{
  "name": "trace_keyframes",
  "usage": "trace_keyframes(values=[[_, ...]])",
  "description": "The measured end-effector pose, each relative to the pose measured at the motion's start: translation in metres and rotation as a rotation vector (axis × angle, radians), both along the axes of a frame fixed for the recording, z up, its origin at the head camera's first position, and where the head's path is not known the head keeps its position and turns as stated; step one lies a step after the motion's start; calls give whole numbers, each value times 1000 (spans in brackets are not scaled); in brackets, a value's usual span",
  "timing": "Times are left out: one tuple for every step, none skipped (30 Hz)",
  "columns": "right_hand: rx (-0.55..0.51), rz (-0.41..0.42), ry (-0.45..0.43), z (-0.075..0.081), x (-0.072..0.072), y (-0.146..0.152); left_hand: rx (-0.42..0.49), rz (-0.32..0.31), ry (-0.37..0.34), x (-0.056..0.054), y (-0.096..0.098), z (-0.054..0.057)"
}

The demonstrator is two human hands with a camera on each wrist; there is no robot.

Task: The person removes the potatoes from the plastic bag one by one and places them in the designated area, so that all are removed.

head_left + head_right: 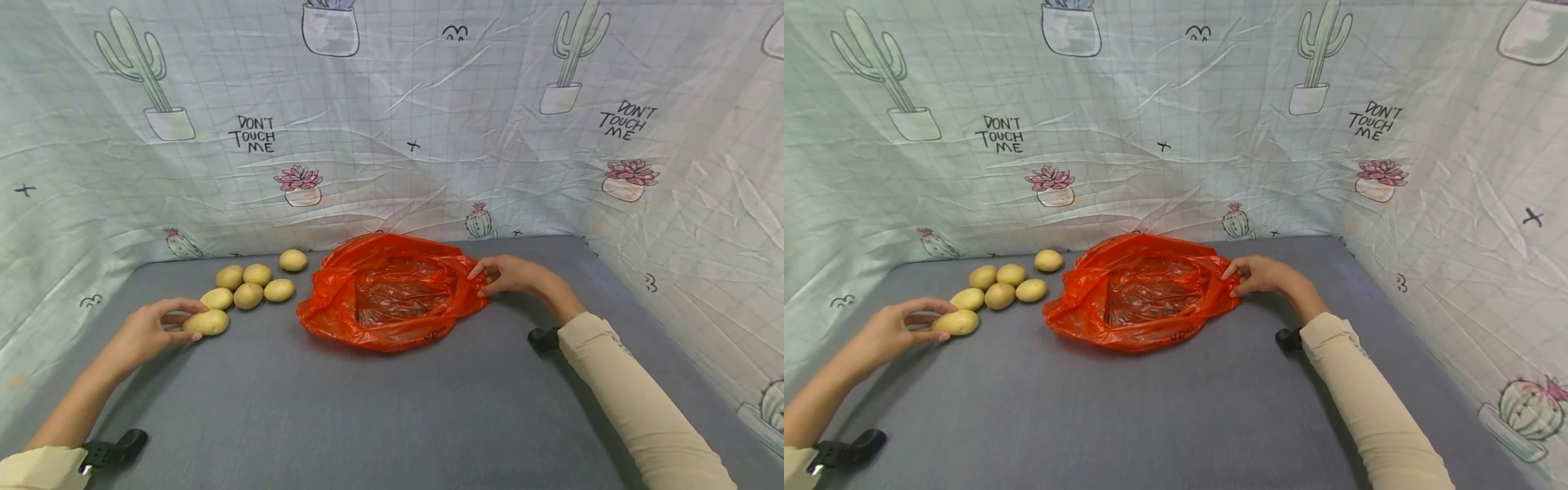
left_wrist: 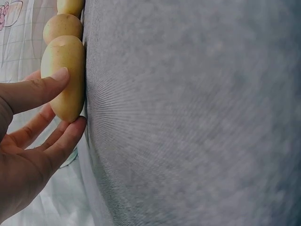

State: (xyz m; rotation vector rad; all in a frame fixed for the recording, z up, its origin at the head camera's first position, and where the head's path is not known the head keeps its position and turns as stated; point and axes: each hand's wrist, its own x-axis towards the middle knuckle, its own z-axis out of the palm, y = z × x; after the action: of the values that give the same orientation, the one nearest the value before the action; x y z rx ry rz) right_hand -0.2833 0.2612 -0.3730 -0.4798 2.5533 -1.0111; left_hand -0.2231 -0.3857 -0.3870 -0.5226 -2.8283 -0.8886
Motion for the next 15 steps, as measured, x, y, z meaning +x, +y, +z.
trace_keyframes(values=[[3, -1, -1, 0, 0, 0, -4, -6, 7, 0, 0, 0], [3, 0, -1, -1, 0, 1, -4, -11, 13, 0, 0, 0], [2, 2, -2, -1, -1, 1, -6, -16, 18, 0, 0, 0], [0, 6, -2, -2, -1, 1, -9, -18, 23, 0, 0, 0], [-5, 5, -7, -2, -2, 1, -12, -24, 26, 0, 0, 1], [-10, 3, -12, -2, -3, 0, -16, -23, 30, 0, -1, 1], [-14, 1, -16, -3, -4, 0, -20, -22, 33, 0, -1, 1], [-15, 2, -16, -2, -4, 1, -21, -21, 34, 0, -1, 1], [-15, 0, -19, -2, -4, 2, -25, -20, 35, -1, -1, 1], [-13, -3, -21, -2, -4, 2, -27, -24, 36, -1, 0, 1], [-10, -6, -23, -2, -4, 2, -29, -31, 36, -2, 0, 1], [-3, -4, -19, -1, -3, 3, -35, -37, 39, -2, 0, 1], [3, -3, -15, -1, -3, 4, -42, -46, 41, -3, 0, 1], [10, -4, -11, -1, -2, 5, -49, -61, 45, -3, 1, 1], [14, -6, -5, -2, -1, 5, -56, -78, 51, -3, 1, 1]])
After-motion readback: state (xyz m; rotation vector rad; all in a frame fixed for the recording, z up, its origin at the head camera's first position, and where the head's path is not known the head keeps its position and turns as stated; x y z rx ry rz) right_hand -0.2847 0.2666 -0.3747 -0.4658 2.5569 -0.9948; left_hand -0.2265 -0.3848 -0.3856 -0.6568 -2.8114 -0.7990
